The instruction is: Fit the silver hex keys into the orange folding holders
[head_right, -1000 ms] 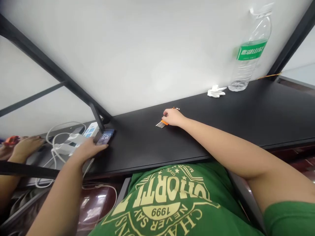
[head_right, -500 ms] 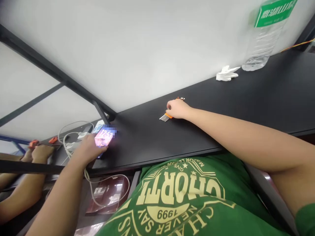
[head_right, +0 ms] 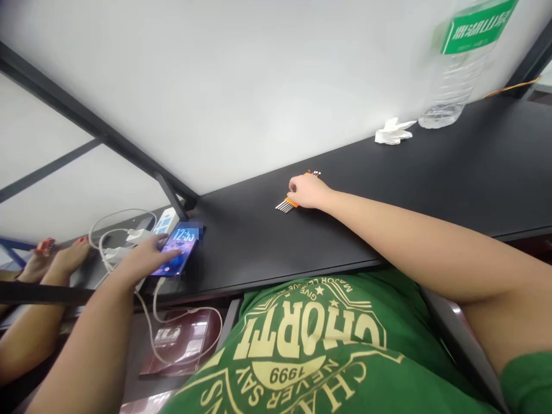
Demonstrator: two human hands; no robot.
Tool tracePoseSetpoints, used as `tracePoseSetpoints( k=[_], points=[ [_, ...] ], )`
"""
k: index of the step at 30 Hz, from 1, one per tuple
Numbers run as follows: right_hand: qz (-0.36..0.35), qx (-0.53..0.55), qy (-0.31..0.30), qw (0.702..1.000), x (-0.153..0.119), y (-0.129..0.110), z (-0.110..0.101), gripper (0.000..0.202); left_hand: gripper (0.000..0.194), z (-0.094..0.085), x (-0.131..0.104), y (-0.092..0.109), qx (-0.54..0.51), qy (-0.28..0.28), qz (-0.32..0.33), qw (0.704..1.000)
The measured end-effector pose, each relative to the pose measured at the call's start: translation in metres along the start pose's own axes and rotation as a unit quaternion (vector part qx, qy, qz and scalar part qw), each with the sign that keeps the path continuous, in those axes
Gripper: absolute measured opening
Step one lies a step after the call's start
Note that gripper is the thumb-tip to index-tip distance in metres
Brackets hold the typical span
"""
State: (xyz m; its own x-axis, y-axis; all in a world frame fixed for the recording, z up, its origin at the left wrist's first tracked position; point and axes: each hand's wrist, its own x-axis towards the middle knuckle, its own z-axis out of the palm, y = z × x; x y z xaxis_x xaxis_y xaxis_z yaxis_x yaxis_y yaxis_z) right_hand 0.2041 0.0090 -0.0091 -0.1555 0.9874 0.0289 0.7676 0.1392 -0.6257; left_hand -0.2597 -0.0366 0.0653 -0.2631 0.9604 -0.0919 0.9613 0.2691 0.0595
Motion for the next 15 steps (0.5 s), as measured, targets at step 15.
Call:
tracePoseSetpoints(
  k=[15],
  points=[
    [0.017, 0.016, 0.003, 1.000, -0.001, 0.003, 0.001, 0.020, 0.031, 0.023, 0.001, 0.013, -0.449, -0.083, -0.133, 0.880]
  ],
)
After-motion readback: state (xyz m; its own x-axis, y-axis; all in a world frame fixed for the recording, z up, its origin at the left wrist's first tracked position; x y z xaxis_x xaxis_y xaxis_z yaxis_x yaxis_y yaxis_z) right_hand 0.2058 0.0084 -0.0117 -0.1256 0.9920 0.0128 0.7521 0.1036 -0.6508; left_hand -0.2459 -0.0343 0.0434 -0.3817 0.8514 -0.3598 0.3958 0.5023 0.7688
